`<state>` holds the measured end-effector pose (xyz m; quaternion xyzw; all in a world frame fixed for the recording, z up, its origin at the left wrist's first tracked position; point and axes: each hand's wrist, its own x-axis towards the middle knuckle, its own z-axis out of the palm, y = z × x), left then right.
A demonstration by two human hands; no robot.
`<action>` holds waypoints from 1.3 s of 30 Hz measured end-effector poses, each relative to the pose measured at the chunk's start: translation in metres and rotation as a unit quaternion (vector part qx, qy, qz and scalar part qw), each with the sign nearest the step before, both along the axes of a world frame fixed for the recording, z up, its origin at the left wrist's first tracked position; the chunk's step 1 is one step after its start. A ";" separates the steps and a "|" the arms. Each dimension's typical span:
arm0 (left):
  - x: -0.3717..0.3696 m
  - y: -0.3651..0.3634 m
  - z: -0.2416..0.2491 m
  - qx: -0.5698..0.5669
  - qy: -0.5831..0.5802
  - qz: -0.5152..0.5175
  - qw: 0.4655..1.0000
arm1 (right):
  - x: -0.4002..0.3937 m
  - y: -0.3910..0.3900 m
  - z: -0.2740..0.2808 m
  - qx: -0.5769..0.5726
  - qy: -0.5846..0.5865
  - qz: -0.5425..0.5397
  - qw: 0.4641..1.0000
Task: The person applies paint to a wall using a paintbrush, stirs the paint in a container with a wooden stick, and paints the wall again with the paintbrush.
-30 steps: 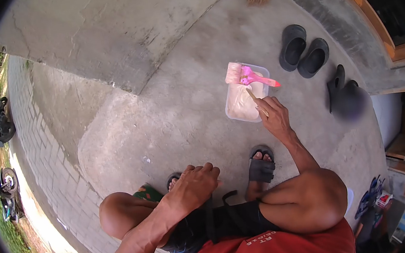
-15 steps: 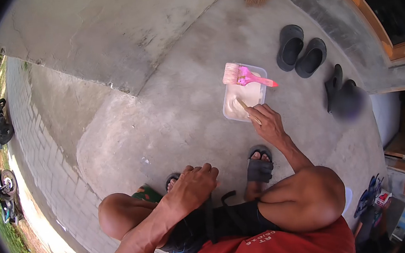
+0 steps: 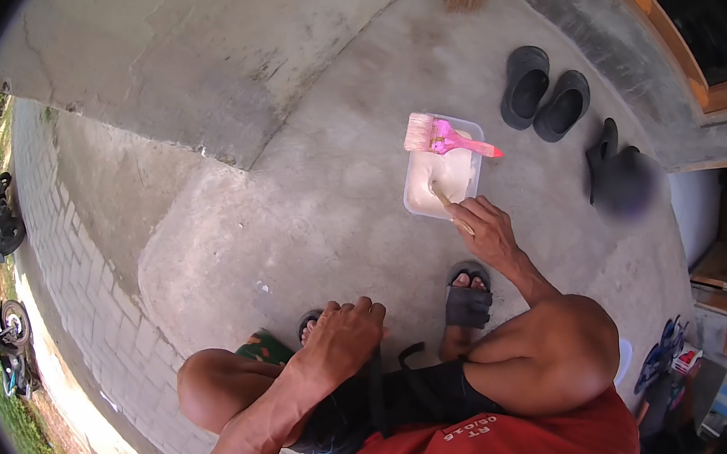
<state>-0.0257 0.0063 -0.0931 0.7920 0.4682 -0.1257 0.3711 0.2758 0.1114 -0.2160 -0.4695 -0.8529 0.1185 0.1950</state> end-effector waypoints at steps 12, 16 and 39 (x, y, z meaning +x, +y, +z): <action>0.004 0.002 -0.006 0.027 -0.083 -0.011 0.996 | -0.006 0.019 0.001 0.003 0.020 0.007 1.000; 0.002 -0.003 -0.005 0.002 -0.034 -0.003 0.999 | 0.003 0.010 0.007 0.013 -0.008 -0.033 0.999; 0.009 -0.006 -0.001 -0.008 -0.089 0.004 0.996 | 0.003 0.027 -0.006 0.030 -0.012 -0.058 0.998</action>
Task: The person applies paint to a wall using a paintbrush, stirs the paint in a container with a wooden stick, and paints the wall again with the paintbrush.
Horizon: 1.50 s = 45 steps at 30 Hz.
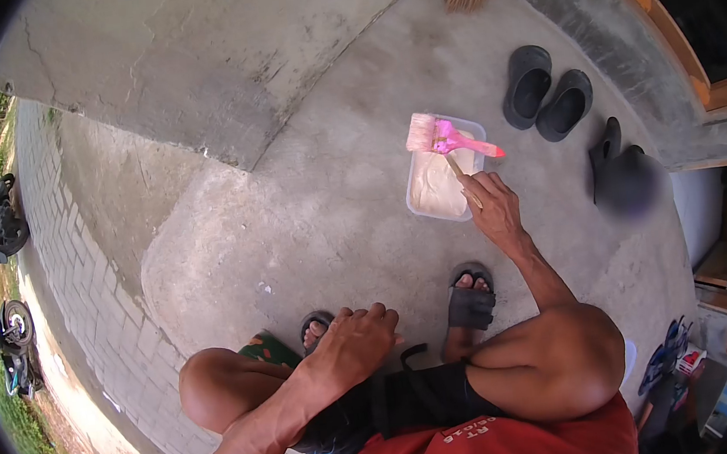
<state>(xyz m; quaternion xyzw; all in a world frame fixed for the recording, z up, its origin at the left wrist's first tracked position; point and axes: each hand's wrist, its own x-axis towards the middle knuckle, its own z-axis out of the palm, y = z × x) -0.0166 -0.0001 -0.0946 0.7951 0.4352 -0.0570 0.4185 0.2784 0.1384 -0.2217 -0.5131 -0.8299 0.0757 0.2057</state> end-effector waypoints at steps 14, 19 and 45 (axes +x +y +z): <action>0.000 -0.001 -0.001 0.000 0.014 -0.020 1.000 | -0.012 -0.018 0.003 -0.023 0.025 0.065 0.997; -0.003 -0.003 0.001 -0.016 0.058 -0.015 0.998 | 0.003 -0.021 -0.001 -0.006 -0.018 0.018 1.000; -0.002 -0.001 0.000 0.009 0.053 -0.013 0.998 | -0.008 -0.005 -0.024 0.044 0.031 -0.053 0.997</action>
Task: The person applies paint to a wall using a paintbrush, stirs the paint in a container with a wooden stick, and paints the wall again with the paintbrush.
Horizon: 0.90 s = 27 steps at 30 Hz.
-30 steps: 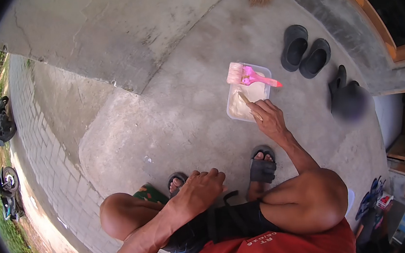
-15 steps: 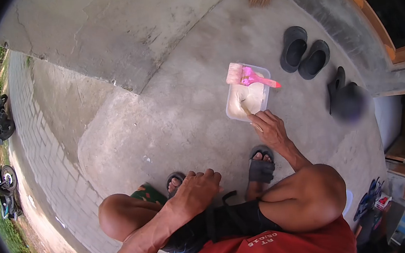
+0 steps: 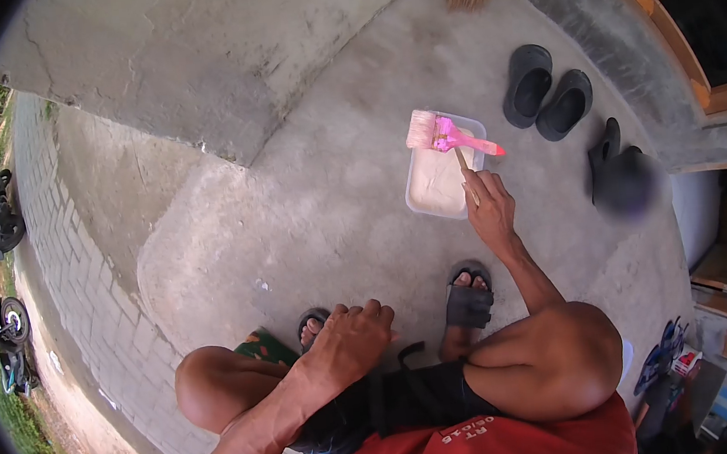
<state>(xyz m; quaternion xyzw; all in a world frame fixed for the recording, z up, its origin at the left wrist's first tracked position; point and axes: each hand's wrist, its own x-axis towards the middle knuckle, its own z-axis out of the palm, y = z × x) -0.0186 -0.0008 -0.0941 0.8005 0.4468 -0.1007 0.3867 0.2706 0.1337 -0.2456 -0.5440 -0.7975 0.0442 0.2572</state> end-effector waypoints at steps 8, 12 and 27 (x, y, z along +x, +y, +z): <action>-0.006 -0.006 -0.011 0.033 0.001 0.012 0.999 | 0.000 -0.011 0.023 -0.103 0.004 0.141 0.985; -0.005 -0.004 -0.006 0.020 -0.017 0.007 1.000 | 0.014 -0.016 0.049 -0.155 -0.004 0.161 0.975; -0.001 -0.004 -0.006 0.018 -0.023 -0.002 1.000 | 0.011 -0.003 0.040 -0.114 0.024 0.111 0.987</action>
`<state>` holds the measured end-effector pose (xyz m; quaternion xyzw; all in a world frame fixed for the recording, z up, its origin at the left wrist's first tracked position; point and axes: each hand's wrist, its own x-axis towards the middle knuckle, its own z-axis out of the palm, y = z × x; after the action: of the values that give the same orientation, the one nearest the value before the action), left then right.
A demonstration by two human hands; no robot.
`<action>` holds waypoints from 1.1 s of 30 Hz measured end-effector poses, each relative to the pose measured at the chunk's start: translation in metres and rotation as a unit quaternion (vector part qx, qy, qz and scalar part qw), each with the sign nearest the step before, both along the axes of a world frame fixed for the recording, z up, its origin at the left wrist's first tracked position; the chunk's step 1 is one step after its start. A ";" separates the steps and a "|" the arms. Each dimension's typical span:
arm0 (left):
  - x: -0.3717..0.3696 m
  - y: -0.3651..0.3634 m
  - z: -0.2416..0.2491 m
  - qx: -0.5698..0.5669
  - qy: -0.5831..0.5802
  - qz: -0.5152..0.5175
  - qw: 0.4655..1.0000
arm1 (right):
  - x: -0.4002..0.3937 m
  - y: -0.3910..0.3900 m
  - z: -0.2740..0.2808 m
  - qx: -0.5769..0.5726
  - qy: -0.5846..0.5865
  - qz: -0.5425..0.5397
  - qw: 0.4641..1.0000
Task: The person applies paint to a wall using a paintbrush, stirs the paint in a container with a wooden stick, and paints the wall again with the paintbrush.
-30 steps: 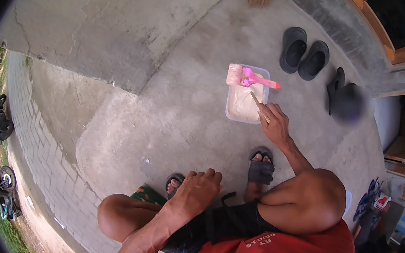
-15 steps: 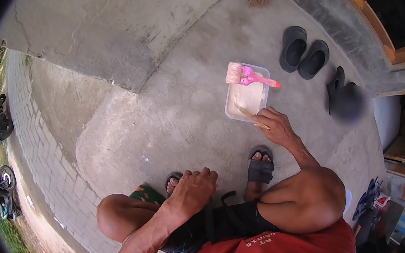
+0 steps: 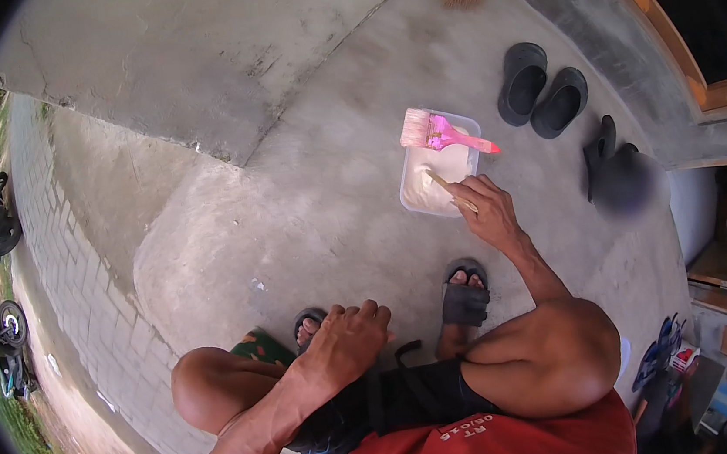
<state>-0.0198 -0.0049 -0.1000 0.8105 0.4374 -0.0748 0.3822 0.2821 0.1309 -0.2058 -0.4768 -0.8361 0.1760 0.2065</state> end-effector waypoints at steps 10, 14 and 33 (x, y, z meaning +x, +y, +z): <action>0.003 0.002 0.005 -0.011 0.004 0.002 1.000 | 0.001 0.007 -0.002 0.019 0.018 -0.046 0.999; -0.001 -0.002 0.002 -0.003 0.012 0.003 1.000 | 0.004 -0.019 -0.007 -0.014 0.003 -0.016 1.000; 0.004 0.003 0.004 -0.026 0.026 -0.012 0.999 | -0.003 -0.034 -0.013 0.004 0.048 -0.018 0.999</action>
<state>-0.0160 -0.0020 -0.0964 0.8035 0.4352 -0.1116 0.3906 0.2793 0.0973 -0.2188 -0.4815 -0.8173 0.1922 0.2515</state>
